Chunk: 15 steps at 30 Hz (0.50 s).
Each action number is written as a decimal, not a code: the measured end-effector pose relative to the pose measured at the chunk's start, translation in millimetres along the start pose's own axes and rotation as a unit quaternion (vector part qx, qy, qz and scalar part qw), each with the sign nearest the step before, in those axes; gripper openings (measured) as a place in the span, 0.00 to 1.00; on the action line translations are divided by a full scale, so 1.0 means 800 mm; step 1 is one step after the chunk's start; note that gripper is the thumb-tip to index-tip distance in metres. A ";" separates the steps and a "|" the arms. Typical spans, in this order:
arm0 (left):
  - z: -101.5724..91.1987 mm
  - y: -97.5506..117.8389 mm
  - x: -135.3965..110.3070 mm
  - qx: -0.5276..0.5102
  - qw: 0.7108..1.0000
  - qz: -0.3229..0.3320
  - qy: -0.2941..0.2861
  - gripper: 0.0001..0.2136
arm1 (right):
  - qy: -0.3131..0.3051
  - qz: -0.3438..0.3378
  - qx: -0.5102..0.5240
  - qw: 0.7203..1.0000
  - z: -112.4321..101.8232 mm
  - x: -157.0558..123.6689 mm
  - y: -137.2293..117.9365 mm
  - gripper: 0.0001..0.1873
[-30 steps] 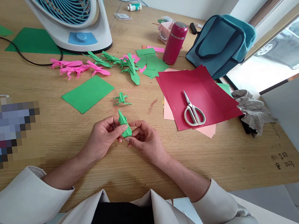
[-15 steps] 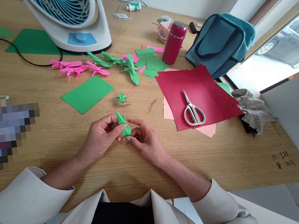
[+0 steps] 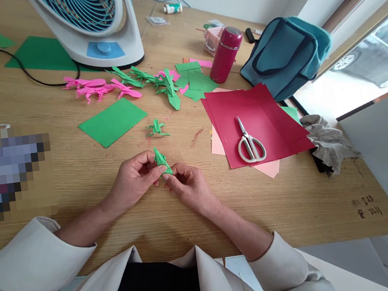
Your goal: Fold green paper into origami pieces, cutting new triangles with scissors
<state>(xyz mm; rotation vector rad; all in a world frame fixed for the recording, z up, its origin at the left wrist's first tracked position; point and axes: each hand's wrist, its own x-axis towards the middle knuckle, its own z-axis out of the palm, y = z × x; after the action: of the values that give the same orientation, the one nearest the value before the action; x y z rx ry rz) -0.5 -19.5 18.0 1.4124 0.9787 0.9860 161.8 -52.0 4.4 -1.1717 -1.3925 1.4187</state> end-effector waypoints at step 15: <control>-0.005 -0.005 0.003 0.008 1.000 -0.015 0.013 0.10 | 0.072 0.008 0.055 0.996 0.002 0.004 0.004 0.18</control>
<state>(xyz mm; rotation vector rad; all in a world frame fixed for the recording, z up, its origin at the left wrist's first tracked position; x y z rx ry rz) -3.5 -15.6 14.3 1.3965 1.0259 0.9777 160.0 -49.7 0.9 -1.1922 -1.1929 1.3755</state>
